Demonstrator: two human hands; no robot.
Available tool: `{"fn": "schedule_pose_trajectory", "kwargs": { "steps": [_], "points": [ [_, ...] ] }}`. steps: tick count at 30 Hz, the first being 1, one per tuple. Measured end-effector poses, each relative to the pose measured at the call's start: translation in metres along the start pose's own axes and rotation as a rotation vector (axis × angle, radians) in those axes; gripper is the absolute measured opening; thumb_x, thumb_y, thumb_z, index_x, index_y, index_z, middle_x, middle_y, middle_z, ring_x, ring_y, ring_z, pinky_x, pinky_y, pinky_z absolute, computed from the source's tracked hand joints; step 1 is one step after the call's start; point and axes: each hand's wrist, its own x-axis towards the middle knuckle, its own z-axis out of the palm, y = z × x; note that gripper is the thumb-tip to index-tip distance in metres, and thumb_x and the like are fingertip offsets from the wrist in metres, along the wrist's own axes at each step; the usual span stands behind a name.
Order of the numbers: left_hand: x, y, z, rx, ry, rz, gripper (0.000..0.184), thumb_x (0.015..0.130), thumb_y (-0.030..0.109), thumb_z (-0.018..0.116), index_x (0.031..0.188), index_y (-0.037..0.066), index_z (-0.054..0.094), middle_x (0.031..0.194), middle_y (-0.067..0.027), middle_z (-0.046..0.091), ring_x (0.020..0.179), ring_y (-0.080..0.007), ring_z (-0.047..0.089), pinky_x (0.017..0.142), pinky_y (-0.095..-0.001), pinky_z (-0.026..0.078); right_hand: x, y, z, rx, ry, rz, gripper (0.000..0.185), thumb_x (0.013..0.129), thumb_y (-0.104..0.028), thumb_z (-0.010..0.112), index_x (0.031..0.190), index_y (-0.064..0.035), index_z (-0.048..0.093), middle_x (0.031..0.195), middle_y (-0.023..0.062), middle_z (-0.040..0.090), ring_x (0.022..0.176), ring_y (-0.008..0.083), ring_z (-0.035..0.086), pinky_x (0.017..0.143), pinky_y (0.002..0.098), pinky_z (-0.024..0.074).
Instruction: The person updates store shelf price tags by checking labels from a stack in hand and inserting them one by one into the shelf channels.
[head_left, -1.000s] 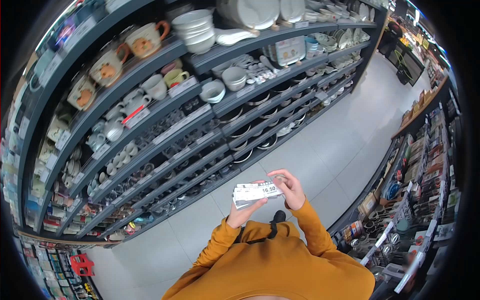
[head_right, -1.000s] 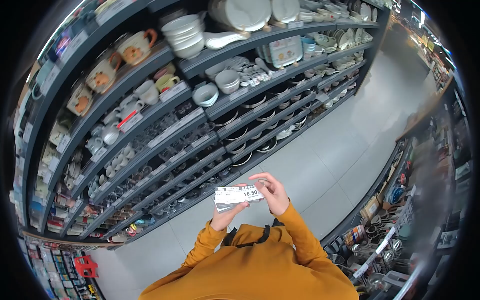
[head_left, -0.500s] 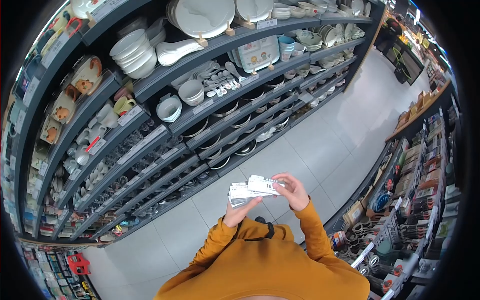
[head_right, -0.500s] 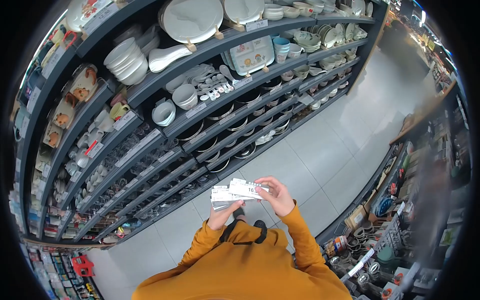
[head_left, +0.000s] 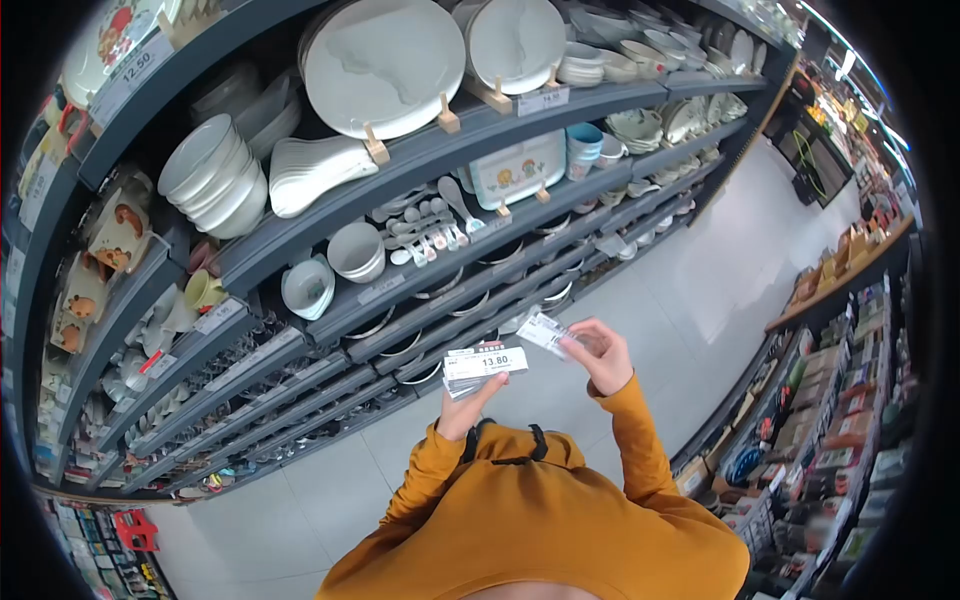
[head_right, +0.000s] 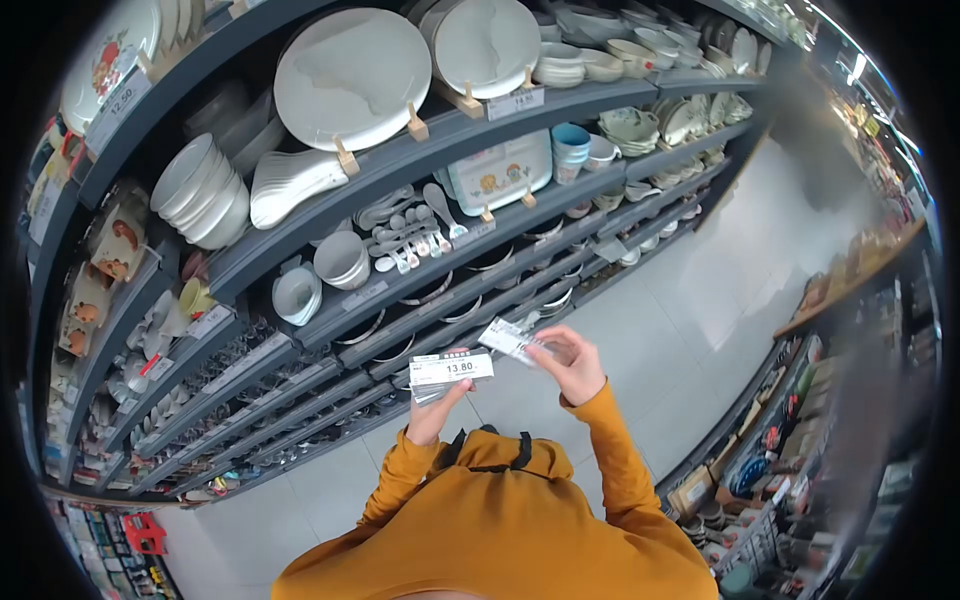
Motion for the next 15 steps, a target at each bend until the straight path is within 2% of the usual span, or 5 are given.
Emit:
{"fn": "schedule_pose_trajectory", "kwargs": {
  "steps": [3, 5, 7, 11, 15],
  "points": [
    [0.020, 0.006, 0.008, 0.040, 0.008, 0.018, 0.040, 0.086, 0.000, 0.064, 0.124, -0.003, 0.053, 0.110, -0.0078, 0.060, 0.085, -0.0126, 0.059, 0.077, -0.0277, 0.051, 0.054, -0.008, -0.025, -0.537, 0.065, -0.218, 0.012, 0.087, -0.003, 0.064, 0.097, 0.0043, 0.063, 0.091, 0.0099, 0.067, 0.087, 0.0145, 0.065, 0.077, 0.0276, 0.0517],
    [0.031, 0.005, 0.009, 0.097, 0.012, 0.011, 0.040, 0.086, 0.000, 0.064, 0.124, -0.002, 0.053, 0.110, -0.0084, 0.061, 0.086, -0.0133, 0.060, 0.077, -0.0281, 0.051, 0.095, -0.007, -0.045, -0.593, 0.081, -0.291, 0.009, 0.087, -0.005, 0.063, 0.089, 0.0040, 0.063, 0.087, 0.0111, 0.068, 0.086, 0.0155, 0.067, 0.078, 0.0290, 0.0513],
    [0.043, 0.005, 0.018, 0.128, 0.054, 0.008, 0.040, 0.086, -0.001, 0.064, 0.124, -0.001, 0.052, 0.110, -0.0085, 0.061, 0.087, -0.0138, 0.060, 0.077, -0.0283, 0.051, 0.142, -0.002, -0.072, -0.816, 0.057, -0.391, 0.011, 0.085, -0.008, 0.065, 0.093, -0.0003, 0.064, 0.091, 0.0143, 0.067, 0.082, 0.0275, 0.067, 0.073, 0.0329, 0.0510],
    [0.063, -0.009, 0.042, 0.100, 0.227, 0.029, 0.041, 0.085, -0.002, 0.064, 0.125, -0.002, 0.052, 0.107, -0.0076, 0.062, 0.089, -0.0133, 0.061, 0.079, -0.0274, 0.051, 0.233, -0.007, -0.108, -0.985, -0.055, -0.601, 0.011, 0.084, -0.010, 0.066, 0.093, -0.0056, 0.064, 0.089, 0.0121, 0.066, 0.084, 0.0338, 0.062, 0.072, 0.0379, 0.0494],
    [0.088, -0.033, 0.086, 0.053, 0.400, -0.003, 0.038, 0.088, 0.001, 0.062, 0.124, -0.002, 0.054, 0.099, -0.0063, 0.064, 0.086, -0.0125, 0.060, 0.079, -0.0274, 0.050, 0.322, 0.014, -0.135, -1.004, -0.188, -0.566, 0.016, 0.089, -0.021, 0.061, 0.096, -0.0079, 0.065, 0.092, 0.0137, 0.067, 0.084, 0.0347, 0.063, 0.072, 0.0393, 0.0506]
  ]
}}
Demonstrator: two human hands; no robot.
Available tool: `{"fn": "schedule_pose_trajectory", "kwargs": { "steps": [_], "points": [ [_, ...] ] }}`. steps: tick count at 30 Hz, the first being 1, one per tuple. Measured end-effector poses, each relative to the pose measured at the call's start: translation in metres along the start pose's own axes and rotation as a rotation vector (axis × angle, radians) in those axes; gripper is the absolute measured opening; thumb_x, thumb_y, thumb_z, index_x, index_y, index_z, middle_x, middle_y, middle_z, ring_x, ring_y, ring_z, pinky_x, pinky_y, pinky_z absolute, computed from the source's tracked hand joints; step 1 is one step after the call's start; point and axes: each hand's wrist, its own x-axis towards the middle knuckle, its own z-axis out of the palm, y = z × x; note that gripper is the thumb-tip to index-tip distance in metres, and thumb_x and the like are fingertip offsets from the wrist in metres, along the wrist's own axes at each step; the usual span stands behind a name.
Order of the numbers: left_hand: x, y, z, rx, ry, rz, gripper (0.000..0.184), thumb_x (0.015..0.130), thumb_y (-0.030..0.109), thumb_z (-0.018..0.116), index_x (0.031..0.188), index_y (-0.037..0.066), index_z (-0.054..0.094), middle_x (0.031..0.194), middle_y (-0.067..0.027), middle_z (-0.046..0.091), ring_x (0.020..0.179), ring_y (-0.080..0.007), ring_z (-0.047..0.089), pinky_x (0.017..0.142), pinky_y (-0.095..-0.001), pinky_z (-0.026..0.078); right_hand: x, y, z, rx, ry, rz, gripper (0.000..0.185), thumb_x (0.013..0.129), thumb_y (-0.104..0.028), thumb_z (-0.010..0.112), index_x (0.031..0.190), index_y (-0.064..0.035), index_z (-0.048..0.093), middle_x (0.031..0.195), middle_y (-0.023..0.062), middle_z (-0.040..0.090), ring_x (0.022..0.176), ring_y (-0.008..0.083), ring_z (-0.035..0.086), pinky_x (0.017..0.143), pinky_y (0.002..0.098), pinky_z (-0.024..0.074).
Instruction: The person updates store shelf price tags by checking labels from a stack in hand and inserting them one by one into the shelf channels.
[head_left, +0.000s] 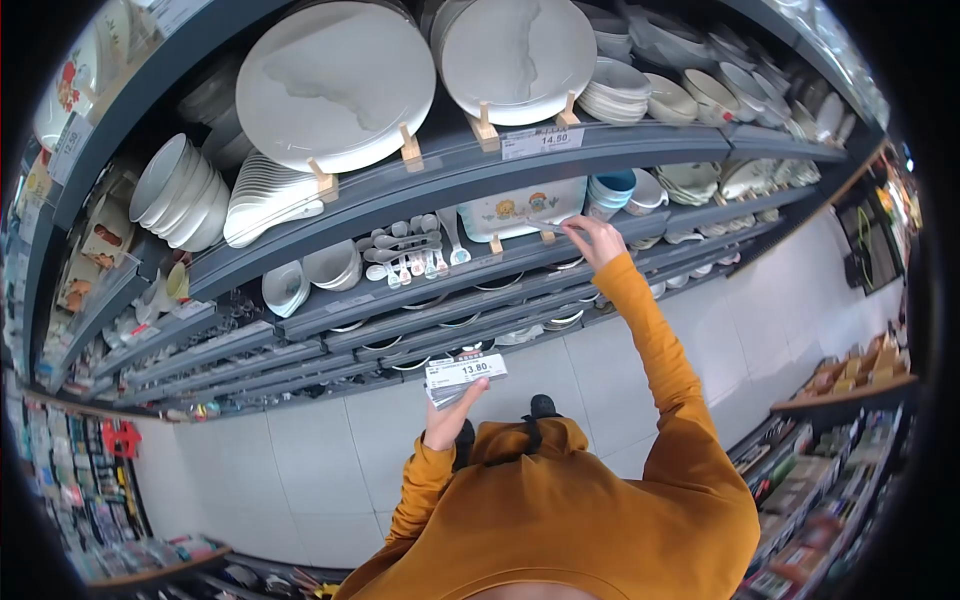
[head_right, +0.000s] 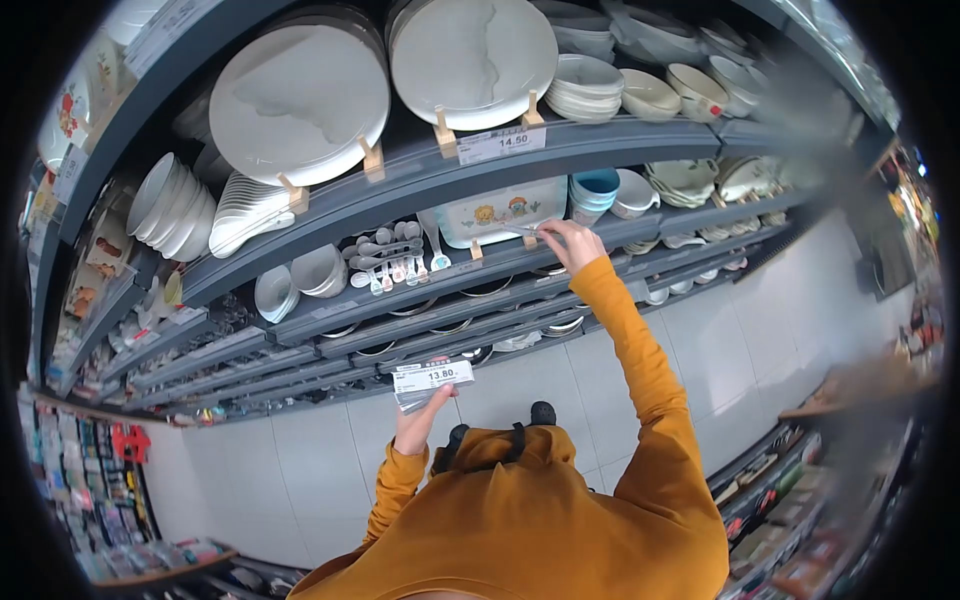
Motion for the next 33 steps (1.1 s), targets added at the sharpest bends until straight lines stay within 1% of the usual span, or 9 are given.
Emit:
{"fn": "schedule_pose_trajectory", "kwargs": {
  "steps": [1, 6, 8, 10, 11, 15, 24, 28, 33],
  "points": [
    [0.002, 0.000, 0.017, 0.023, 0.017, 0.015, 0.038, 0.089, 0.003, 0.062, 0.125, -0.002, 0.053, 0.095, -0.0055, 0.065, 0.085, -0.0121, 0.060, 0.080, -0.0271, 0.049, 0.010, 0.015, 0.007, 0.018, -0.064, -0.027, 0.016, 0.090, -0.023, 0.061, 0.097, -0.0093, 0.065, 0.092, 0.0141, 0.067, 0.083, 0.0354, 0.063, 0.072, 0.0398, 0.0509],
    [-0.003, -0.012, 0.087, -0.018, 0.129, -0.056, 0.042, 0.087, 0.003, 0.066, 0.126, -0.001, 0.053, 0.098, -0.0048, 0.064, 0.088, -0.0108, 0.060, 0.081, -0.0246, 0.048, 0.026, 0.059, 0.025, 0.133, -0.385, -0.024, 0.019, 0.090, -0.024, 0.061, 0.101, -0.0098, 0.067, 0.097, 0.0126, 0.068, 0.090, 0.0345, 0.064, 0.078, 0.0379, 0.0508],
    [-0.008, -0.012, 0.108, -0.017, 0.185, -0.072, 0.042, 0.087, 0.003, 0.065, 0.127, -0.001, 0.052, 0.097, -0.0049, 0.064, 0.088, -0.0111, 0.060, 0.081, -0.0246, 0.048, 0.022, 0.068, 0.026, 0.259, -0.436, -0.010, 0.021, 0.091, -0.022, 0.061, 0.103, -0.0063, 0.066, 0.097, 0.0129, 0.069, 0.089, 0.0303, 0.066, 0.080, 0.0349, 0.0514],
    [-0.007, -0.021, 0.122, -0.048, 0.179, -0.050, 0.042, 0.087, 0.004, 0.065, 0.126, -0.001, 0.052, 0.099, -0.0055, 0.064, 0.088, -0.0120, 0.061, 0.081, -0.0251, 0.048, 0.023, 0.075, 0.027, 0.414, -0.442, 0.031, 0.022, 0.091, -0.021, 0.062, 0.104, -0.0038, 0.066, 0.098, 0.0130, 0.069, 0.089, 0.0277, 0.067, 0.081, 0.0335, 0.0517],
    [-0.007, -0.022, 0.129, -0.039, 0.186, -0.044, 0.041, 0.087, 0.003, 0.065, 0.126, -0.001, 0.051, 0.099, -0.0057, 0.064, 0.088, -0.0121, 0.061, 0.081, -0.0252, 0.048, 0.023, 0.078, 0.026, 0.425, -0.437, 0.048, 0.022, 0.091, -0.019, 0.062, 0.104, -0.0012, 0.065, 0.099, 0.0114, 0.069, 0.089, 0.0231, 0.067, 0.084, 0.0325, 0.0520],
    [-0.006, -0.020, 0.144, -0.023, 0.185, -0.024, 0.042, 0.087, 0.003, 0.065, 0.126, -0.002, 0.051, 0.101, -0.0064, 0.063, 0.089, -0.0123, 0.061, 0.081, -0.0257, 0.049, 0.027, 0.086, 0.027, 0.564, -0.379, 0.012, 0.021, 0.092, -0.021, 0.062, 0.103, -0.0041, 0.066, 0.097, 0.0115, 0.069, 0.087, 0.0262, 0.068, 0.080, 0.0332, 0.0539],
    [-0.001, -0.018, 0.169, 0.003, 0.215, 0.010, 0.043, 0.086, 0.001, 0.066, 0.126, -0.001, 0.050, 0.101, -0.0053, 0.063, 0.090, -0.0110, 0.059, 0.082, -0.0252, 0.048, 0.032, 0.077, 0.019, 0.395, -0.411, -0.062, 0.022, 0.090, -0.027, 0.063, 0.100, -0.0077, 0.068, 0.100, 0.0117, 0.069, 0.084, 0.0284, 0.066, 0.074, 0.0337, 0.0527],
    [0.002, -0.017, 0.180, 0.008, 0.196, -0.026, 0.044, 0.086, 0.000, 0.065, 0.127, -0.001, 0.050, 0.102, -0.0041, 0.063, 0.090, -0.0100, 0.059, 0.082, -0.0245, 0.047, 0.031, 0.077, 0.016, 0.320, -0.406, -0.185, 0.021, 0.090, -0.026, 0.062, 0.099, -0.0084, 0.069, 0.101, 0.0108, 0.068, 0.083, 0.0292, 0.065, 0.076, 0.0346, 0.0525],
    [0.002, -0.015, 0.185, -0.027, 0.227, 0.027, 0.043, 0.086, 0.000, 0.065, 0.126, -0.001, 0.051, 0.103, -0.0043, 0.063, 0.092, -0.0098, 0.059, 0.083, -0.0244, 0.047, 0.028, 0.077, 0.031, 0.263, -0.362, -0.367, 0.017, 0.088, -0.023, 0.062, 0.095, -0.0086, 0.069, 0.099, 0.0081, 0.066, 0.087, 0.0280, 0.063, 0.076, 0.0368, 0.0525]
  ]
}}
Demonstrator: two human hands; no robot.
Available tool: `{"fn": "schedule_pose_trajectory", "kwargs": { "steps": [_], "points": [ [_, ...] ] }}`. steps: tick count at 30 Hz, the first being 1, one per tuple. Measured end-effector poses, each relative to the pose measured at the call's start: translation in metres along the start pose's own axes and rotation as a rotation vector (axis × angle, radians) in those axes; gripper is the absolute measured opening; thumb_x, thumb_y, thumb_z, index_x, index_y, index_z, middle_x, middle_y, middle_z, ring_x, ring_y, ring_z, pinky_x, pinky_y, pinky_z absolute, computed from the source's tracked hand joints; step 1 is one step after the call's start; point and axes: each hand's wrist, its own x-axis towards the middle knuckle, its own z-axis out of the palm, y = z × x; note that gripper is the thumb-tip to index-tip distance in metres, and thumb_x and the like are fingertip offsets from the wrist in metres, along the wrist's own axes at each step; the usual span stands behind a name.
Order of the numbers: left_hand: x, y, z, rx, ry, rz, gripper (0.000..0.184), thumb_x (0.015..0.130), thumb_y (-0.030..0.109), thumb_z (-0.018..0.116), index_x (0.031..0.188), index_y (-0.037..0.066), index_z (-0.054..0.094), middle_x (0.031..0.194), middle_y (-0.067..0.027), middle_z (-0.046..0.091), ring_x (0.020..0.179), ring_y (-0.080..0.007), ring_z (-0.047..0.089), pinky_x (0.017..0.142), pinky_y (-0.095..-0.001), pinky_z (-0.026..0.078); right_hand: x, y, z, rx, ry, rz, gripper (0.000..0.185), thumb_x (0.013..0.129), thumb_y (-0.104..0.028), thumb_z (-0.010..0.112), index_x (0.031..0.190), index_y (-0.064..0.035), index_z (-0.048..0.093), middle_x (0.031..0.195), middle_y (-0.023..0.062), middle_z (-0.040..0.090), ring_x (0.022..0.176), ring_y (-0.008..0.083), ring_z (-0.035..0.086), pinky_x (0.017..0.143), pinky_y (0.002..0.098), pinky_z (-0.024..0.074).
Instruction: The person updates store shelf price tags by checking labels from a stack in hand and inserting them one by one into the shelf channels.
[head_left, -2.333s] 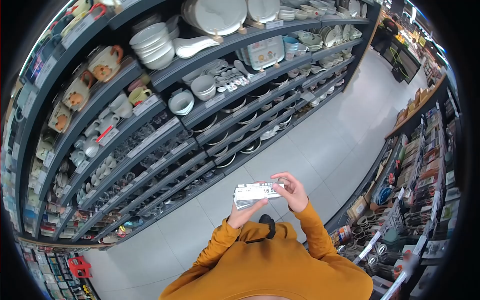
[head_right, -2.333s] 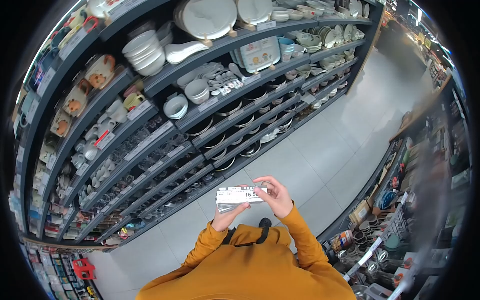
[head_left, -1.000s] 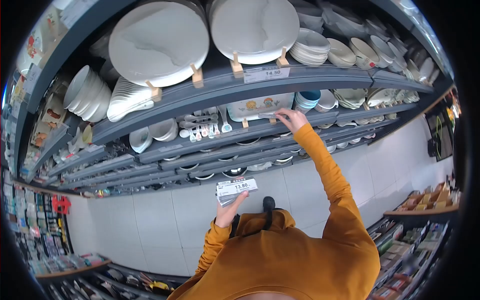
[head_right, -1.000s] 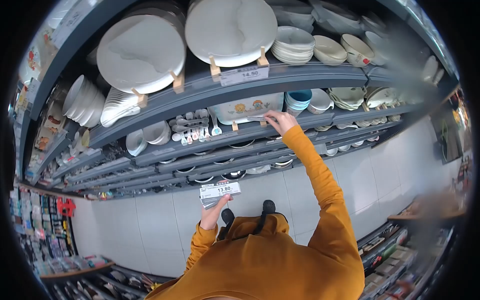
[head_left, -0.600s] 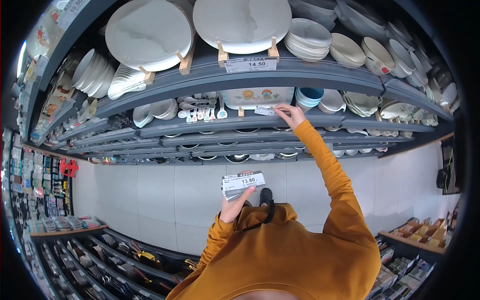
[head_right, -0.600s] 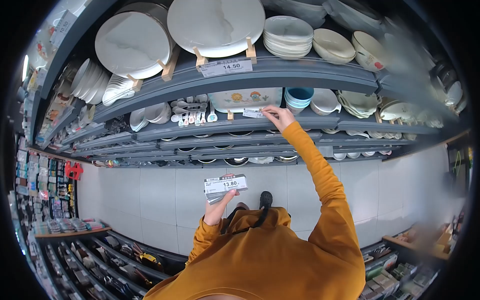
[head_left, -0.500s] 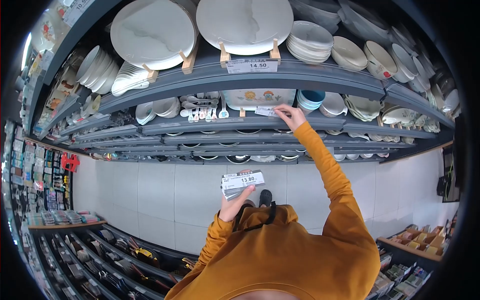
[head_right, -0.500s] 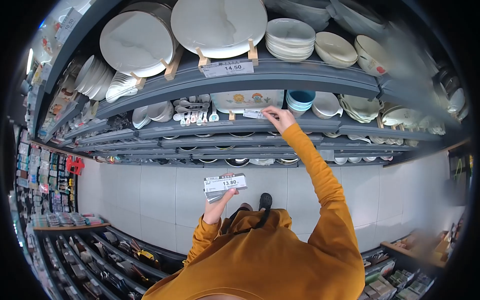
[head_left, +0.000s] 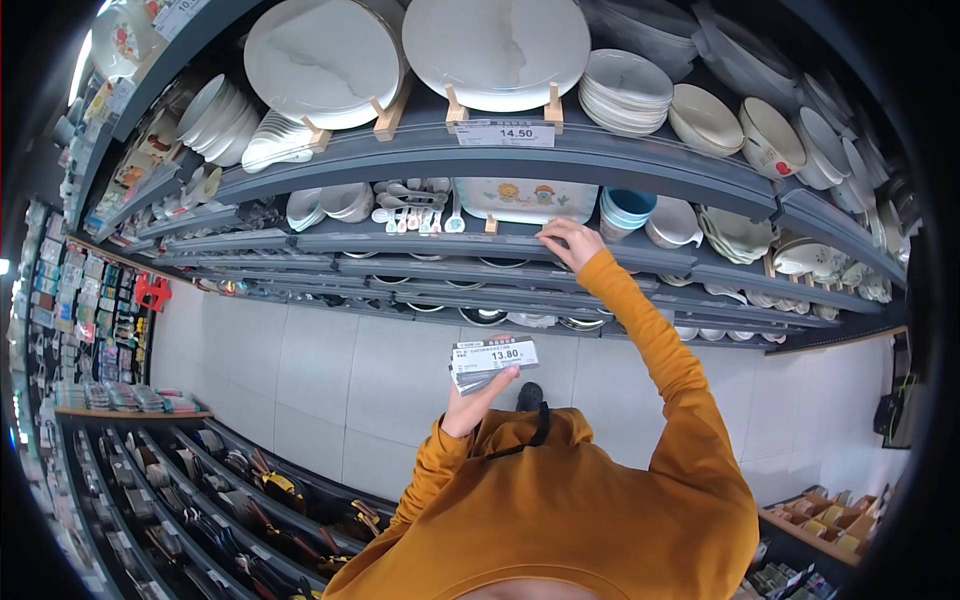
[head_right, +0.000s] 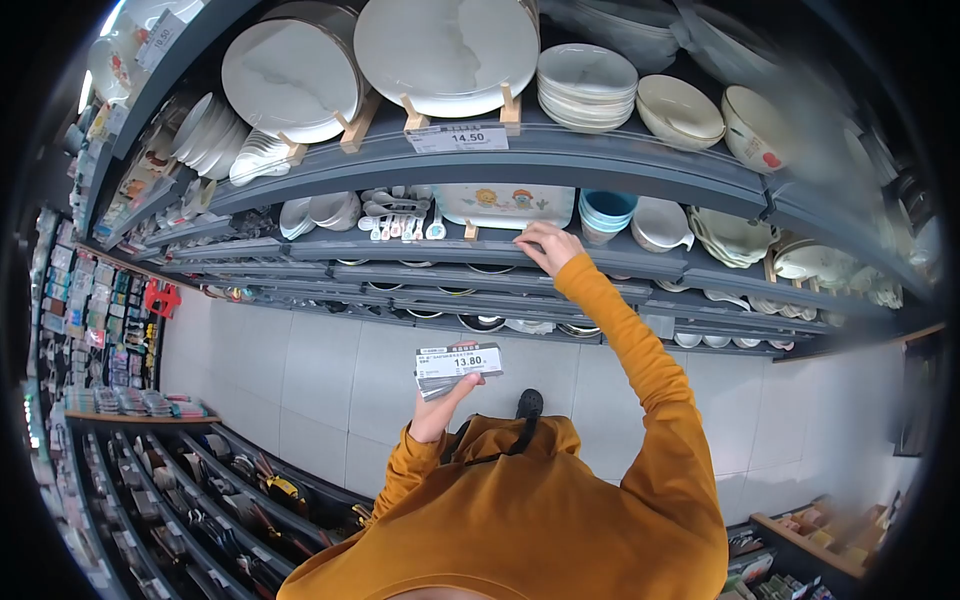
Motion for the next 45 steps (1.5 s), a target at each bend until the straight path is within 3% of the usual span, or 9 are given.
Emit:
{"fn": "schedule_pose_trajectory", "kwargs": {
  "steps": [7, 8, 11, 12, 15, 22, 28, 34, 45],
  "points": [
    [0.001, 0.015, 0.002, 0.173, 0.082, 0.130, 0.044, 0.085, 0.000, 0.067, 0.126, -0.001, 0.051, 0.107, -0.0051, 0.063, 0.097, -0.0088, 0.058, 0.085, -0.0235, 0.047, -0.014, -0.057, -0.015, -0.194, 0.298, -0.116, 0.020, 0.083, -0.015, 0.067, 0.100, -0.0048, 0.067, 0.099, 0.0060, 0.060, 0.094, 0.0259, 0.057, 0.078, 0.0368, 0.0487],
    [0.000, 0.024, 0.003, 0.168, 0.074, 0.133, 0.046, 0.083, 0.000, 0.069, 0.126, -0.001, 0.051, 0.109, -0.0050, 0.062, 0.098, -0.0087, 0.058, 0.085, -0.0231, 0.047, -0.022, -0.080, -0.026, -0.031, 0.283, -0.037, 0.023, 0.083, -0.016, 0.068, 0.103, -0.0048, 0.067, 0.098, 0.0071, 0.061, 0.092, 0.0278, 0.057, 0.078, 0.0364, 0.0484],
    [0.005, 0.035, 0.004, 0.224, 0.045, 0.176, 0.046, 0.082, -0.001, 0.070, 0.124, -0.001, 0.052, 0.108, -0.0063, 0.063, 0.098, -0.0098, 0.059, 0.086, -0.0238, 0.048, -0.053, -0.130, -0.050, 0.748, -0.051, 0.392, 0.030, 0.099, -0.023, 0.047, 0.115, -0.0024, 0.062, 0.076, 0.0049, 0.058, 0.070, 0.0136, 0.054, 0.068, 0.0251, 0.0450],
    [0.007, 0.035, 0.006, 0.223, 0.034, 0.202, 0.046, 0.082, -0.001, 0.070, 0.124, -0.001, 0.052, 0.108, -0.0065, 0.063, 0.098, -0.0103, 0.059, 0.086, -0.0242, 0.048, -0.063, -0.136, -0.052, 0.885, -0.126, 0.379, 0.036, 0.102, -0.031, 0.039, 0.119, -0.0060, 0.059, 0.068, 0.0019, 0.053, 0.067, 0.0078, 0.050, 0.064, 0.0230, 0.0424],
    [0.010, 0.035, 0.016, 0.163, -0.031, 0.224, 0.046, 0.081, -0.002, 0.070, 0.123, 0.000, 0.051, 0.109, -0.0068, 0.062, 0.098, -0.0116, 0.060, 0.085, -0.0252, 0.049, -0.083, -0.159, -0.057, 1.079, -0.217, 0.406, 0.038, 0.102, -0.030, 0.038, 0.129, -0.0071, 0.052, 0.073, -0.0001, 0.053, 0.065, 0.0068, 0.046, 0.060, 0.0212, 0.0404],
    [0.012, 0.032, 0.038, 0.161, -0.176, 0.126, 0.047, 0.081, 0.000, 0.071, 0.123, 0.001, 0.051, 0.117, -0.0057, 0.057, 0.103, -0.0124, 0.058, 0.087, -0.0265, 0.049, -0.095, -0.176, -0.079, 1.089, -0.163, 0.517, 0.030, 0.100, -0.027, 0.049, 0.122, -0.0068, 0.053, 0.084, -0.0003, 0.058, 0.065, 0.0030, 0.045, 0.057, 0.0190, 0.0381],
    [0.015, 0.036, 0.046, 0.215, -0.327, 0.168, 0.057, 0.076, -0.001, 0.074, 0.128, 0.002, 0.049, 0.125, -0.0056, 0.051, 0.110, -0.0129, 0.053, 0.092, -0.0281, 0.046, -0.111, -0.168, -0.071, 1.119, -0.027, 0.471, 0.021, 0.095, -0.020, 0.059, 0.109, -0.0060, 0.054, 0.076, -0.0009, 0.056, 0.057, 0.0018, 0.043, 0.049, 0.0190, 0.0323],
    [0.019, 0.044, 0.047, 0.170, -0.334, 0.204, 0.068, 0.069, 0.000, 0.079, 0.130, 0.002, 0.048, 0.129, -0.0080, 0.049, 0.116, -0.0149, 0.051, 0.096, -0.0292, 0.044, -0.129, -0.159, -0.086, 1.174, -0.026, 0.590, 0.020, 0.095, -0.024, 0.058, 0.107, -0.0080, 0.054, 0.068, -0.0032, 0.050, 0.049, 0.0013, 0.038, 0.045, 0.0190, 0.0305],
    [0.028, 0.040, 0.074, 0.287, -0.376, 0.172, 0.073, 0.065, 0.003, 0.083, 0.130, 0.003, 0.050, 0.123, -0.0093, 0.056, 0.106, -0.0136, 0.055, 0.092, -0.0272, 0.045, -0.148, -0.149, -0.097, 1.299, 0.179, 0.576, 0.021, 0.099, -0.026, 0.048, 0.104, -0.0065, 0.057, 0.077, 0.0001, 0.058, 0.051, 0.0019, 0.042, 0.043, 0.0183, 0.0319]
  ]
}}
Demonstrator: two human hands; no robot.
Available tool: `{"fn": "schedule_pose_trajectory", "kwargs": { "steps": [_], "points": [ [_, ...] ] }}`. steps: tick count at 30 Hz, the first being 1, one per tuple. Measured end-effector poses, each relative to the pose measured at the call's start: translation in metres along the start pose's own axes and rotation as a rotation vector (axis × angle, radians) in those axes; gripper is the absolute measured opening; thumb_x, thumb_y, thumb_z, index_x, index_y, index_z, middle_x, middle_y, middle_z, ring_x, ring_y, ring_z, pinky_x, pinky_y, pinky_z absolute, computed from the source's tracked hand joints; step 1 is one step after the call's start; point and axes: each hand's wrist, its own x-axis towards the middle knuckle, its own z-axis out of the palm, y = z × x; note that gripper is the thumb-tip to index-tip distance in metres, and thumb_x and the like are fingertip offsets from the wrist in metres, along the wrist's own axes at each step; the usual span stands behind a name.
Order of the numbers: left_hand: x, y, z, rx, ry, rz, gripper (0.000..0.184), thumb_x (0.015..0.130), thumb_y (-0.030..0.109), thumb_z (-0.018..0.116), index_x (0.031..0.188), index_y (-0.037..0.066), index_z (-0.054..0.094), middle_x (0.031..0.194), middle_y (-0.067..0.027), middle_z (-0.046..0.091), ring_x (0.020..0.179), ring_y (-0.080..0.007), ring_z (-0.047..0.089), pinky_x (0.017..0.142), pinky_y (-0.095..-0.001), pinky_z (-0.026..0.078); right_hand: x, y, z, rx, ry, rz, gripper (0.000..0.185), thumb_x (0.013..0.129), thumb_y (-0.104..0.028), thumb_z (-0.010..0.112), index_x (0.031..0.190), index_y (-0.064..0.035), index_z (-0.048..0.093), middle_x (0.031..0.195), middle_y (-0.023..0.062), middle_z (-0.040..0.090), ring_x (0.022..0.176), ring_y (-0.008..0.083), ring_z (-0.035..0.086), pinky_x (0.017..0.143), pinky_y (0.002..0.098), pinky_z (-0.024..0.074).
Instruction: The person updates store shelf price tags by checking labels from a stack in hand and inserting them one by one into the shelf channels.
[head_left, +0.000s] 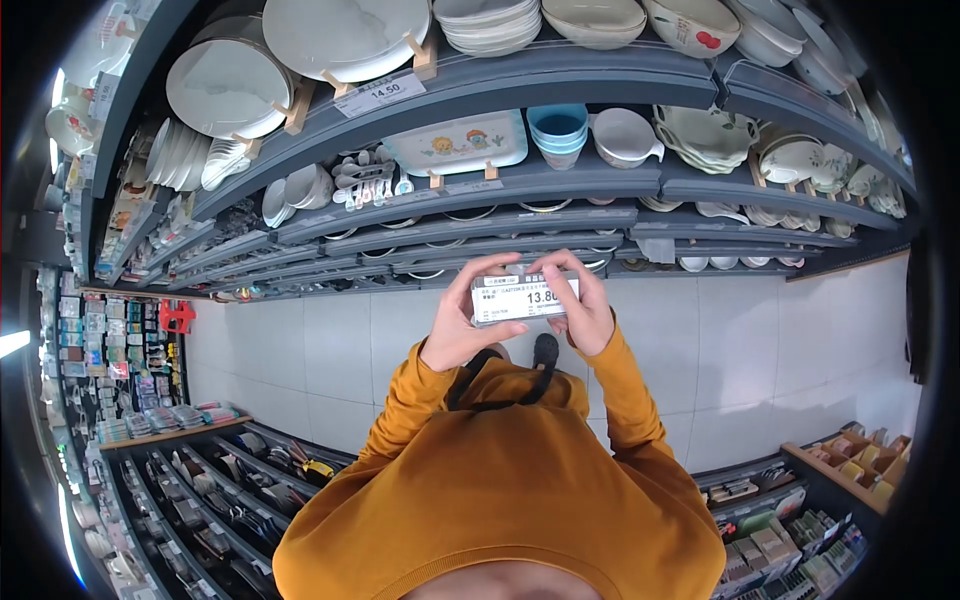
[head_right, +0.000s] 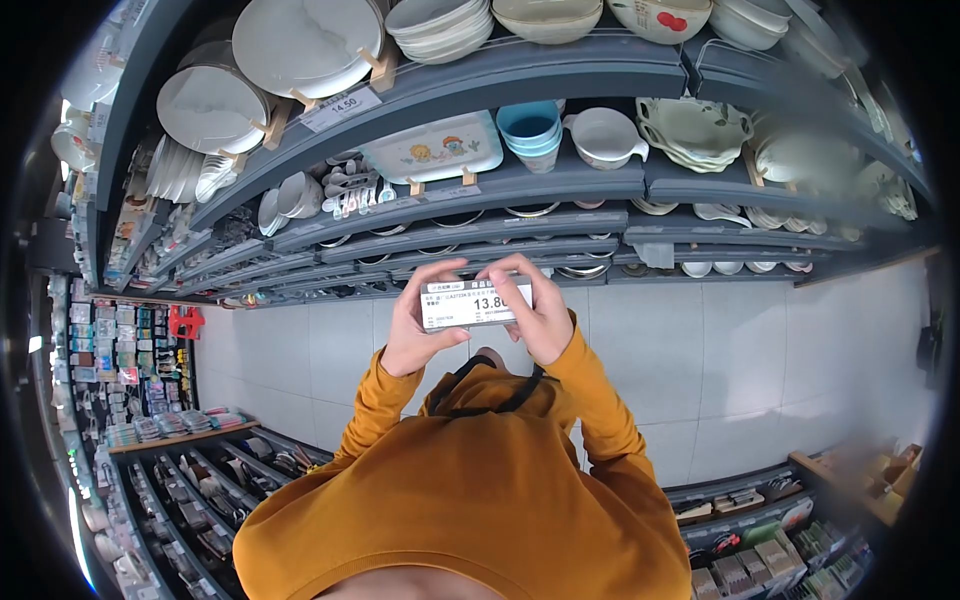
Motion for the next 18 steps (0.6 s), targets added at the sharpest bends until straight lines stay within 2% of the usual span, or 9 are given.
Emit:
{"fn": "schedule_pose_trajectory", "kwargs": {
  "steps": [1, 4, 5, 8, 9, 12, 13, 16, 18],
  "points": [
    [0.006, -0.009, -0.002, 0.096, -0.035, 0.158, 0.077, 0.069, 0.008, 0.081, 0.136, 0.005, 0.043, 0.128, -0.0119, 0.052, 0.098, -0.0136, 0.056, 0.085, -0.0274, 0.048, 0.002, -0.001, -0.001, -0.023, 0.008, -0.002, 0.021, 0.099, -0.025, 0.048, 0.103, -0.0065, 0.057, 0.077, 0.0001, 0.058, 0.051, 0.0019, 0.042, 0.043, 0.0183, 0.0320],
    [0.006, -0.001, 0.000, -0.327, -0.001, -0.033, 0.081, 0.077, 0.020, 0.076, 0.143, 0.007, 0.031, 0.131, -0.0134, 0.049, 0.091, -0.0151, 0.058, 0.073, -0.0275, 0.051, 0.009, -0.001, -0.002, -0.092, -0.006, -0.019, 0.021, 0.099, -0.025, 0.048, 0.102, -0.0067, 0.057, 0.076, -0.0003, 0.058, 0.050, 0.0017, 0.042, 0.043, 0.0185, 0.0322],
    [0.006, -0.003, -0.003, -0.397, -0.063, -0.055, 0.085, 0.084, 0.035, 0.069, 0.147, 0.008, 0.020, 0.133, -0.0146, 0.048, 0.087, -0.0175, 0.060, 0.064, -0.0273, 0.050, 0.010, -0.004, -0.001, -0.070, 0.014, -0.017, 0.019, 0.099, -0.024, 0.049, 0.102, -0.0067, 0.057, 0.074, -0.0008, 0.058, 0.048, 0.0017, 0.042, 0.043, 0.0187, 0.0319],
    [0.010, 0.002, 0.014, -0.597, 0.065, -0.202, 0.099, 0.076, 0.054, 0.070, 0.147, 0.006, 0.019, 0.136, -0.0156, 0.045, 0.079, -0.0176, 0.061, 0.053, -0.0225, 0.047, 0.012, -0.001, -0.004, -0.151, 0.097, -0.081, 0.018, 0.099, -0.023, 0.049, 0.103, -0.0066, 0.056, 0.075, -0.0004, 0.058, 0.048, 0.0021, 0.042, 0.043, 0.0192, 0.0321],
    [0.009, 0.000, 0.014, -0.576, 0.031, -0.182, 0.091, 0.081, 0.050, 0.066, 0.147, 0.006, 0.020, 0.139, -0.0158, 0.042, 0.082, -0.0203, 0.062, 0.060, -0.0260, 0.050, 0.012, 0.000, -0.005, -0.182, 0.097, -0.068, 0.018, 0.099, -0.023, 0.049, 0.104, -0.0064, 0.056, 0.076, -0.0001, 0.058, 0.049, 0.0021, 0.043, 0.043, 0.0193, 0.0324],
    [0.004, -0.005, 0.016, -0.503, 0.005, -0.237, 0.080, 0.086, 0.042, 0.061, 0.146, 0.005, 0.023, 0.135, -0.0147, 0.046, 0.085, -0.0231, 0.062, 0.066, -0.0305, 0.051, 0.019, 0.004, -0.001, -0.248, 0.083, -0.091, 0.019, 0.099, -0.023, 0.048, 0.107, -0.0060, 0.054, 0.077, 0.0006, 0.059, 0.056, 0.0022, 0.046, 0.046, 0.0194, 0.0338],
    [0.003, -0.002, 0.014, -0.498, -0.019, -0.232, 0.062, 0.092, 0.032, 0.055, 0.141, 0.003, 0.031, 0.129, -0.0145, 0.050, 0.084, -0.0252, 0.063, 0.070, -0.0340, 0.052, 0.023, 0.009, 0.002, -0.262, 0.074, -0.126, 0.020, 0.099, -0.023, 0.048, 0.108, -0.0057, 0.053, 0.078, 0.0007, 0.059, 0.059, 0.0023, 0.047, 0.048, 0.0193, 0.0347],
    [0.001, -0.003, 0.002, -0.529, 0.060, -0.288, 0.049, 0.094, 0.025, 0.051, 0.135, 0.001, 0.038, 0.125, -0.0149, 0.053, 0.082, -0.0260, 0.064, 0.070, -0.0350, 0.052, 0.026, 0.004, 0.019, -0.164, 0.070, -0.102, 0.023, 0.099, -0.022, 0.048, 0.114, -0.0052, 0.051, 0.077, 0.0007, 0.060, 0.066, 0.0027, 0.048, 0.053, 0.0186, 0.0360],
    [-0.004, 0.002, -0.005, -0.530, 0.127, -0.229, 0.043, 0.096, 0.022, 0.048, 0.131, -0.001, 0.040, 0.126, -0.0158, 0.052, 0.080, -0.0259, 0.064, 0.070, -0.0354, 0.053, 0.029, 0.003, 0.030, -0.093, 0.054, -0.080, 0.025, 0.099, -0.022, 0.048, 0.117, -0.0051, 0.050, 0.076, 0.0006, 0.060, 0.066, 0.0032, 0.046, 0.056, 0.0183, 0.0362]
  ]
}}
